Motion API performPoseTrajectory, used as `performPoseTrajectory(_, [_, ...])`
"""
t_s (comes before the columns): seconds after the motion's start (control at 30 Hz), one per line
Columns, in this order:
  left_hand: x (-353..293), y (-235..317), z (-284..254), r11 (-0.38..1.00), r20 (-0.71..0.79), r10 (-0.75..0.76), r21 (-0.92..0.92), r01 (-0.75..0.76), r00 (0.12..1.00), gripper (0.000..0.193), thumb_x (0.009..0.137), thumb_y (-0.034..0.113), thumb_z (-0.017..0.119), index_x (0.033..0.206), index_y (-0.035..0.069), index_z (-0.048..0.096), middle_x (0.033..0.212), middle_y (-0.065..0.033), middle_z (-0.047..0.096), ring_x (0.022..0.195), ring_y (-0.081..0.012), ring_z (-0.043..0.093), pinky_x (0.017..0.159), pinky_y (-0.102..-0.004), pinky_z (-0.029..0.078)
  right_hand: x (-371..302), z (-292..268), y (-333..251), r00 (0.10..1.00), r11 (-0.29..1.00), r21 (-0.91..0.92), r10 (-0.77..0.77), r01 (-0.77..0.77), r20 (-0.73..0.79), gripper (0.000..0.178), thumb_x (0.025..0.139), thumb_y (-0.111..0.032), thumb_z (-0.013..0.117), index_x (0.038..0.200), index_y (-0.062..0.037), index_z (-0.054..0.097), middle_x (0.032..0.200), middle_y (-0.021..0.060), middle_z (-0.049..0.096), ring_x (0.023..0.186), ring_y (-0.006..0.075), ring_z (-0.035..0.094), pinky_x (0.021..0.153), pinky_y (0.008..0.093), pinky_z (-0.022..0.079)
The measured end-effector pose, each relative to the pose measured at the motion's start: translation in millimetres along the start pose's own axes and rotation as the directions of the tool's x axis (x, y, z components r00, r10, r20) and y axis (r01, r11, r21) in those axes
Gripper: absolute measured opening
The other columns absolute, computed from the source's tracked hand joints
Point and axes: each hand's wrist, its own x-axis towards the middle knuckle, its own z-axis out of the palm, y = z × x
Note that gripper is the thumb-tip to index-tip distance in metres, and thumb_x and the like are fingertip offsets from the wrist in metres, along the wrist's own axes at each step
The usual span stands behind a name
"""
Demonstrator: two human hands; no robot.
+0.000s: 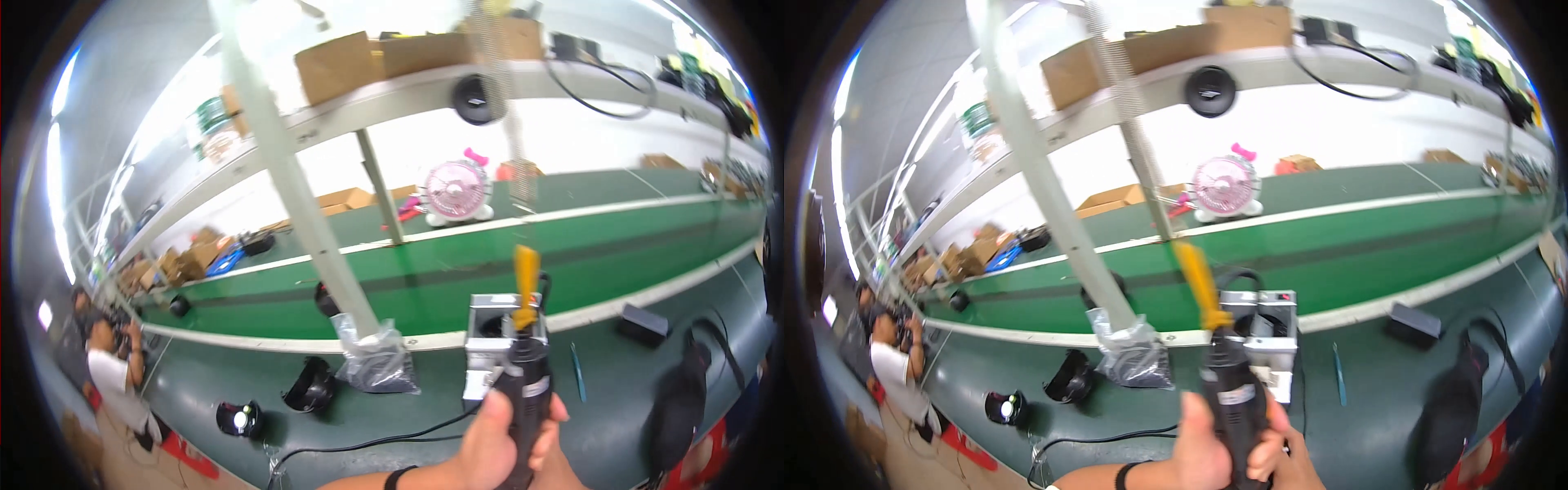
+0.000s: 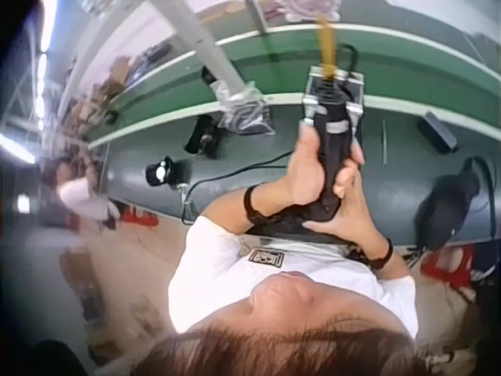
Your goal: Assembling black plastic spherical housings and electronic components on a manufacturing line.
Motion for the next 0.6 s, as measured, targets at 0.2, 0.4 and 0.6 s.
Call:
performPoseTrajectory(0.2, [1,0,-9,0.996,0.354,-0.021,-0.069,0.049,0.935,0.1,0.081,0.092,0.027,0.099,-0.002,0.057,0.058,-0.0028,0.05,0.051,-0.0114,0.051,0.049,-0.0247,0.044,2,7,-6,0.995,0.965,0.247,0.096,-0.092,-0.005,0.124,0.051,-0.031,0.099,0.147,0.0017,0.027,0.137,0.0189,0.046,0.13,0.033,0.05,0.11,0.0415,0.041])
performPoseTrajectory(0.4, [5,24,-23,0.978,0.628,-0.207,0.142,0.151,0.75,0.127,0.06,0.107,0.028,0.1,-0.011,0.056,0.054,0.0033,0.046,0.045,-0.0115,0.048,0.052,-0.0227,0.041,4,3,1,0.936,0.887,0.326,0.254,-0.326,0.245,0.105,0.054,-0.039,0.099,0.139,-0.0066,0.047,0.133,0.019,0.051,0.125,0.033,0.053,0.104,0.0423,0.044])
performPoseTrajectory(0.6, [70,72,-31,0.772,0.172,0.505,0.347,-0.532,0.846,0.103,0.081,0.093,0.027,0.108,-0.001,0.056,0.061,-0.0044,0.055,0.05,-0.0117,0.051,0.05,-0.0257,0.044,1,-11,15,0.997,0.988,-0.141,-0.063,0.058,-0.031,0.114,0.054,-0.042,0.096,0.148,-0.0079,0.04,0.155,0.0299,0.023,0.145,0.0491,0.026,0.113,0.0539,0.033])
